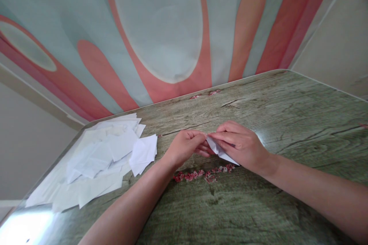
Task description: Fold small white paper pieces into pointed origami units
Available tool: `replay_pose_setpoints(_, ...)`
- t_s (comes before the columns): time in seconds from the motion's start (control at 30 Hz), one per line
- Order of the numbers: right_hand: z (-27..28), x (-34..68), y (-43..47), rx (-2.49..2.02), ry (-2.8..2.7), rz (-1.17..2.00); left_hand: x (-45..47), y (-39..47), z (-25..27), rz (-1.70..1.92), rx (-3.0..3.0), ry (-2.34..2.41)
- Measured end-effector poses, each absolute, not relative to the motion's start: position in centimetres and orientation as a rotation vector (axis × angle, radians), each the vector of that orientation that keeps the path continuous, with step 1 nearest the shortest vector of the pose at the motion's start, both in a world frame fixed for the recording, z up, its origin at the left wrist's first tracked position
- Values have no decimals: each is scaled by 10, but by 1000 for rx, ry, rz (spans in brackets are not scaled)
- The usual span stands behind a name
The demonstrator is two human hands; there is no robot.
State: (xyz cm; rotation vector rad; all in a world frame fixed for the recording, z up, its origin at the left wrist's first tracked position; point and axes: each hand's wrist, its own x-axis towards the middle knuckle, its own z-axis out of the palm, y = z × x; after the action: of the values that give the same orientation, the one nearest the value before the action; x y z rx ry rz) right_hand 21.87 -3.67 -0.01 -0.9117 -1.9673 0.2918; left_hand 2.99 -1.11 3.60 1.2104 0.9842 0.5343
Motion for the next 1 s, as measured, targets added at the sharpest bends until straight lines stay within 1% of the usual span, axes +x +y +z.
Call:
replay_pose_setpoints(0.33, 4, 220, -37, -871, -2053, 222, 27, -10, 38, 474, 1242, 944)
replay_pose_setpoints(0.57, 0, 217, -37, -921, -1970, 277, 25, -7, 32, 519, 1308, 1027)
replay_pose_setpoints(0.67, 3, 215, -40, -957, -1913, 472, 21, 0, 28, 586, 1464, 1088)
replay_pose_setpoints(0.8, 5, 218, -36, -1183, -1612, 973, 17, 4, 28, 632, 1528, 1079)
replay_pose_setpoints(0.87, 2, 219, -32, -1227, -1480, 1101, 18, 2, 29, 626, 1514, 1092)
replay_pose_setpoints(1.0, -4, 218, -28, -1163, -1403, 1333, 24, -4, 30, 639, 1486, 1096)
